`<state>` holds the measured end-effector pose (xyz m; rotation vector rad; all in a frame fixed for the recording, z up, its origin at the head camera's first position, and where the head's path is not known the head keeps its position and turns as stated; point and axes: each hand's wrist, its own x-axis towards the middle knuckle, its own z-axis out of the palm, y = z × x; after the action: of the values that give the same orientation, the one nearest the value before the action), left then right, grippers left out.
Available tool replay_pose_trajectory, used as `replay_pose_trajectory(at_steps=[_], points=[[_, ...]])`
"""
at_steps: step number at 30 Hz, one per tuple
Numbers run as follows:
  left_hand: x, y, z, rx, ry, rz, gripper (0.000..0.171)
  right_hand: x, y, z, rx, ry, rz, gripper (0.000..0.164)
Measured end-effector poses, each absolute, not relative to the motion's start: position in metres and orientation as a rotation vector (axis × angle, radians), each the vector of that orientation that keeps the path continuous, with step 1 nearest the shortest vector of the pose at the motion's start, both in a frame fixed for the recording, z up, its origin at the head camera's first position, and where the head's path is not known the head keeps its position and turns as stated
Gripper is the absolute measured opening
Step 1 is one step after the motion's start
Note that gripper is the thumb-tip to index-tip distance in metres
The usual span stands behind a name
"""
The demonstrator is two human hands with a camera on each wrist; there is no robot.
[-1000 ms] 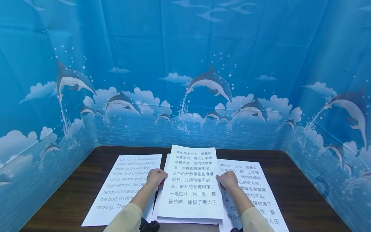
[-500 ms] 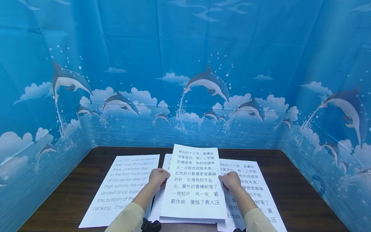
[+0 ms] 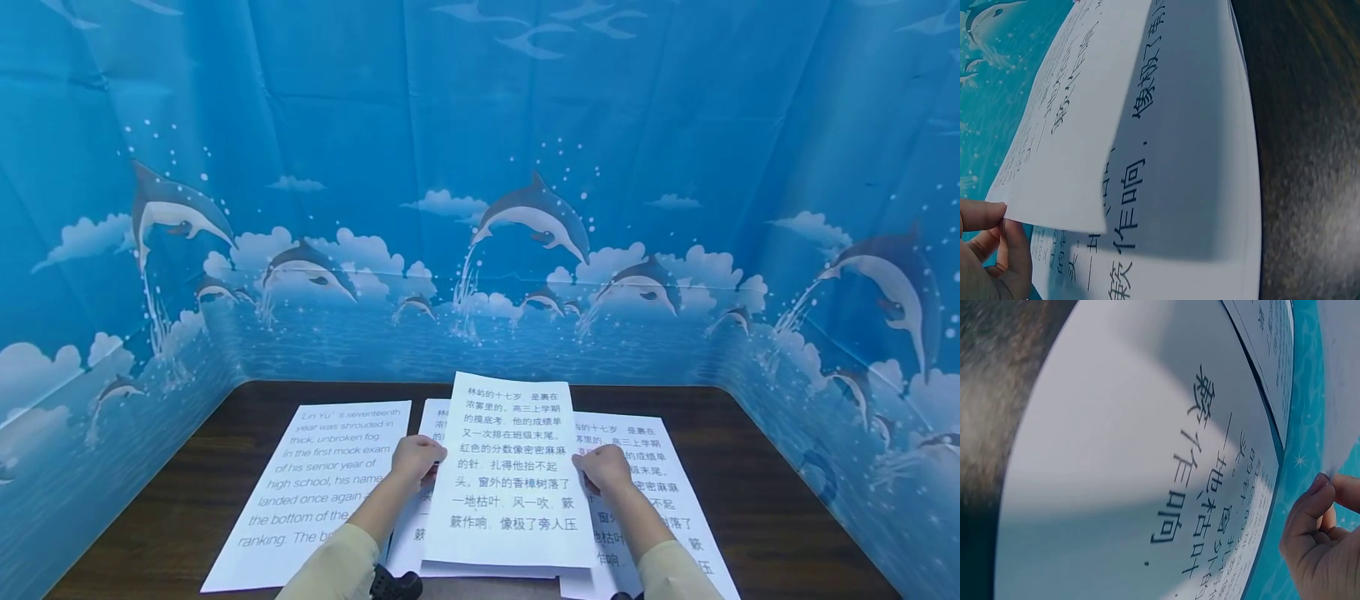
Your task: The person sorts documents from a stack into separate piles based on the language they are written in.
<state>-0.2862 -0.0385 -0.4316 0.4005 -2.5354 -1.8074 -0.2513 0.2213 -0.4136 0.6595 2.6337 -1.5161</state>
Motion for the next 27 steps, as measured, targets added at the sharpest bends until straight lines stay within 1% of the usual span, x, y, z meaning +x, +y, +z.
replay_pose_trajectory(at_steps=[13, 27], points=[[-0.284, -0.021, -0.429, 0.343, -2.539, -1.825, 0.004, -0.251, 0.243, -0.424, 0.679, 2.652, -1.499, 0.025], [-0.282, -0.001, -0.431, 0.402, -2.507, -1.962, 0.007, -0.241, 0.261, -0.423, 0.674, 2.673, -1.479, 0.024]])
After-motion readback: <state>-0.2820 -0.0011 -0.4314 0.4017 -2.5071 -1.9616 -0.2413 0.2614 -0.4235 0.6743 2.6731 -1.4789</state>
